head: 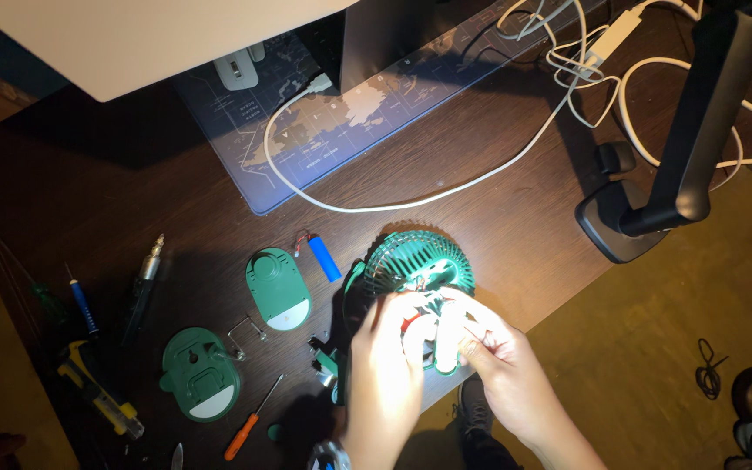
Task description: The person disassembles a small green electric fan by removing the front grille, detaching the battery, and separating the fan blades. They then reassemble the fan by reconnecting the battery, placing the blades back, and snapping the front grille into place.
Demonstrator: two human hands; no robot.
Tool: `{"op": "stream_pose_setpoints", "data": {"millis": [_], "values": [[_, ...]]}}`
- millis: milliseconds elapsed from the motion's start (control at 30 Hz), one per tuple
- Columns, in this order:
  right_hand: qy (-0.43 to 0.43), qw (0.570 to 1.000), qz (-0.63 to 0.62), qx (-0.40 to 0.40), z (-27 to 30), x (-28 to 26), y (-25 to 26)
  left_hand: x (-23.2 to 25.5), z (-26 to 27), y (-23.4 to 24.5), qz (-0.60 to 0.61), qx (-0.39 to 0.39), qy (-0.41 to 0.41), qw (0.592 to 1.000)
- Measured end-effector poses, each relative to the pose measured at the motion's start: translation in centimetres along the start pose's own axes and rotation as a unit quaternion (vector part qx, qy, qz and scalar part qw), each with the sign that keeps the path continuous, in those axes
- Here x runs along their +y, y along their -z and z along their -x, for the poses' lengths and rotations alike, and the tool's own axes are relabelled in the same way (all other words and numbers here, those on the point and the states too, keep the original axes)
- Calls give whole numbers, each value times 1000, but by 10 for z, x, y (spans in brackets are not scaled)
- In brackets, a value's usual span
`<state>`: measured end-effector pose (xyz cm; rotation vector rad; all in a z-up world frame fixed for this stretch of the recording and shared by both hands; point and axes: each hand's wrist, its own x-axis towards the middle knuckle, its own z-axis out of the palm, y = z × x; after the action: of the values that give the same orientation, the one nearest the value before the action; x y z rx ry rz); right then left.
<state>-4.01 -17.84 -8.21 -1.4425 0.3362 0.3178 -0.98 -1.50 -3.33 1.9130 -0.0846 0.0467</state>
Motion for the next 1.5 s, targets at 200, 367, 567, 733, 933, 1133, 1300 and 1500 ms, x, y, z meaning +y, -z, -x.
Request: {"op": "stream_pose_setpoints", "data": {"millis": [200, 367, 567, 733, 933, 1133, 1300, 1500], "values": [[-58, 998, -10, 29, 12, -12, 0, -14, 112, 1, -145, 170, -52, 973], [-40, 993, -107, -10, 8, -23, -6, -78, 166, 103, -311, 201, 103, 923], [-53, 983, -174, -6, 8, -23, -8, -98, 153, 146, -462, 111, 195, 858], [-52, 982, -179, 15, 8, -19, -11, -98, 136, 148, -500, 19, 221, 837], [-29, 970, -242, 6, 8, -5, -10, -69, 113, 151, -443, 43, 324, 835], [-6, 937, -348, -39, 8, 7, -10, 7, 68, 96, -273, 45, -53, 959], [-32, 922, -385, -4, 6, 0, -15, 41, 11, 65, -301, -129, -142, 934], [-25, 920, -390, -24, 3, -6, -16, 51, -5, 59, -297, -148, -207, 921]]}}
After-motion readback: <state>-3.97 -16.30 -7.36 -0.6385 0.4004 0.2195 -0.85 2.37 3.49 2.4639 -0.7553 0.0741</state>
